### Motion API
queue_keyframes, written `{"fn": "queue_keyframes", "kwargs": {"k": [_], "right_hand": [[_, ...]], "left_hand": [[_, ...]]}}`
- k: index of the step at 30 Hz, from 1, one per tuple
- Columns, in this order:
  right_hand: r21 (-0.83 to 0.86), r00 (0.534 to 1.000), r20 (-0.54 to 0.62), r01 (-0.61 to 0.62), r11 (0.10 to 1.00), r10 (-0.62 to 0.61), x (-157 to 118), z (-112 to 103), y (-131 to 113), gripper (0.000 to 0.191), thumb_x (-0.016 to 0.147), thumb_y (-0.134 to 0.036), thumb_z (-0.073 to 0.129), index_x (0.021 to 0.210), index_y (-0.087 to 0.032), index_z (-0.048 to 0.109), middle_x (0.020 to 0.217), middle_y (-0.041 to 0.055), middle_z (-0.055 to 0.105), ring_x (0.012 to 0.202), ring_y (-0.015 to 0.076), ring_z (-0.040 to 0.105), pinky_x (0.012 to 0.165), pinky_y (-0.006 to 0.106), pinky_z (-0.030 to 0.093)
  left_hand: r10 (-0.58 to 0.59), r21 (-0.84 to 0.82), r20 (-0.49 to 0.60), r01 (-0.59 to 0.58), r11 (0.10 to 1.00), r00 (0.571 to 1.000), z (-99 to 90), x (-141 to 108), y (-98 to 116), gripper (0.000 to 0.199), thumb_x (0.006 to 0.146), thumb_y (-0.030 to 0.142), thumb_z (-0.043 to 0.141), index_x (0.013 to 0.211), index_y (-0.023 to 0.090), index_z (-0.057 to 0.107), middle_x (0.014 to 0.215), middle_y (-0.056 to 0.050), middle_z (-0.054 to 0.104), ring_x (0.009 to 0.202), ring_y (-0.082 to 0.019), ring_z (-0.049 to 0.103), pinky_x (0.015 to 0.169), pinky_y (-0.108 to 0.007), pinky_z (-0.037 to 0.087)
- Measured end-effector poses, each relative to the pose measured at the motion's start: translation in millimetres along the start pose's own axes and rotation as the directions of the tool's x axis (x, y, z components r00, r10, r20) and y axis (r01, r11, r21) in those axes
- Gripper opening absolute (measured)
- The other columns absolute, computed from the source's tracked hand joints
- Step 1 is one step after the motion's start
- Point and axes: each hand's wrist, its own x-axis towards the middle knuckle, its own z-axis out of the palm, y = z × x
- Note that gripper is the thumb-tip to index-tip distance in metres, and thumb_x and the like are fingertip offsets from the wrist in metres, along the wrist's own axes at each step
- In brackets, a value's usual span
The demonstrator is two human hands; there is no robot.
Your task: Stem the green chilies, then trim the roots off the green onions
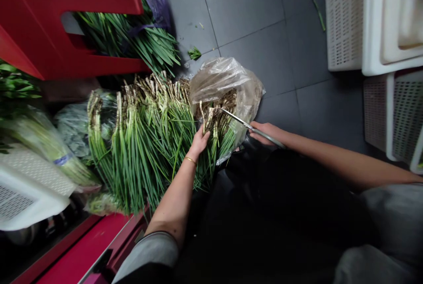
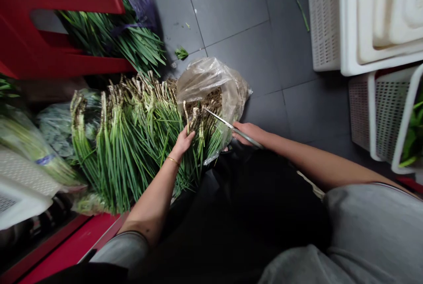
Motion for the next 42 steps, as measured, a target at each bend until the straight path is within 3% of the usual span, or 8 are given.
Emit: {"fn": "queue_keyframes", "kwargs": {"k": [3,6,13,21,26,32,37,42], "right_hand": [[0.1,0.995,0.067,0.063,0.993,-0.07,-10.0,-5.3,16.3,0.033,0.092,-0.039,0.049,0.117,-0.016,0.05,0.095,0.0113,0.07,0.081,0.0225,0.067,0.071,0.028,0.047],[0.029,0.992,0.129,-0.005,1.0,0.002,-2.6,-7.9,20.1,0.036,0.091,-0.038,0.052,0.118,-0.015,0.05,0.1,0.0138,0.07,0.087,0.0248,0.068,0.074,0.03,0.048],[-0.09,0.997,0.006,-0.082,0.993,0.083,34.5,-3.9,-2.6,0.031,0.092,-0.037,0.046,0.114,-0.017,0.055,0.104,0.0143,0.07,0.093,0.0268,0.068,0.073,0.03,0.047],[0.036,0.996,-0.072,-0.044,0.998,0.046,5.3,5.7,26.8,0.02,0.09,-0.034,0.048,0.099,-0.018,0.057,0.084,0.0077,0.069,0.075,0.0196,0.065,0.066,0.026,0.044],[0.222,0.987,0.084,0.114,0.968,-0.136,4.8,-2.5,31.2,0.033,0.092,-0.043,0.048,0.112,-0.018,0.053,0.082,0.0059,0.068,0.07,0.0189,0.064,0.064,0.027,0.048],[0.168,0.948,0.227,0.187,0.968,-0.223,39.2,-15.0,18.2,0.019,0.093,-0.033,0.05,0.102,-0.016,0.054,0.079,0.0048,0.066,0.071,0.0161,0.063,0.067,0.025,0.049],[0.011,0.962,0.167,0.215,0.976,-0.214,68.2,-13.0,3.5,0.025,0.089,-0.031,0.055,0.107,-0.014,0.059,0.096,0.0113,0.069,0.084,0.0211,0.065,0.075,0.03,0.05],[-0.077,0.987,0.013,0.162,0.984,-0.162,63.6,-6.4,-7.1,0.04,0.093,-0.036,0.047,0.126,-0.013,0.051,0.113,0.0157,0.067,0.097,0.0247,0.065,0.082,0.032,0.048]], "left_hand": [[-0.016,-0.032,-0.008,0.015,0.999,1.0,-5.9,-1.6,1.8,0.057,0.084,0.028,0.059,0.139,0.013,0.052,0.14,-0.012,0.057,0.133,-0.025,0.049,0.118,-0.041,0.029],[-0.011,-0.017,-0.022,0.01,1.0,1.0,-3.9,-5.7,3.6,0.058,0.084,0.028,0.06,0.139,0.013,0.051,0.142,-0.012,0.056,0.134,-0.025,0.048,0.118,-0.04,0.028],[0.025,0.02,0.028,-0.026,0.999,0.999,5.7,-17.2,7.7,0.06,0.085,0.031,0.058,0.141,0.011,0.048,0.144,-0.013,0.053,0.137,-0.025,0.046,0.119,-0.039,0.027],[0.004,-0.059,0.006,-0.004,0.998,1.0,-8.5,-14.8,10.4,0.06,0.08,0.041,0.065,0.132,0.013,0.057,0.137,-0.012,0.059,0.13,-0.026,0.052,0.116,-0.04,0.032],[-0.083,-0.18,0.013,0.084,0.98,0.996,-25.1,-24.9,10.5,0.06,0.073,0.047,0.07,0.12,0.011,0.062,0.121,-0.012,0.068,0.115,-0.026,0.06,0.109,-0.041,0.039],[-0.157,-0.232,0.03,0.16,0.959,0.987,-39.8,-38.4,16.5,0.057,0.069,0.049,0.074,0.113,0.014,0.066,0.117,-0.009,0.07,0.11,-0.024,0.063,0.105,-0.037,0.044],[-0.177,-0.217,0.105,0.197,0.956,0.979,-34.1,-41.7,19.2,0.063,0.067,0.049,0.076,0.118,0.014,0.064,0.117,-0.01,0.07,0.109,-0.025,0.064,0.104,-0.038,0.045],[-0.106,-0.175,-0.062,0.094,0.98,0.992,-20.8,-17.8,21.5,0.088,0.055,0.047,0.085,0.131,0.014,0.055,0.127,-0.012,0.065,0.116,-0.025,0.061,0.107,-0.039,0.043]]}}
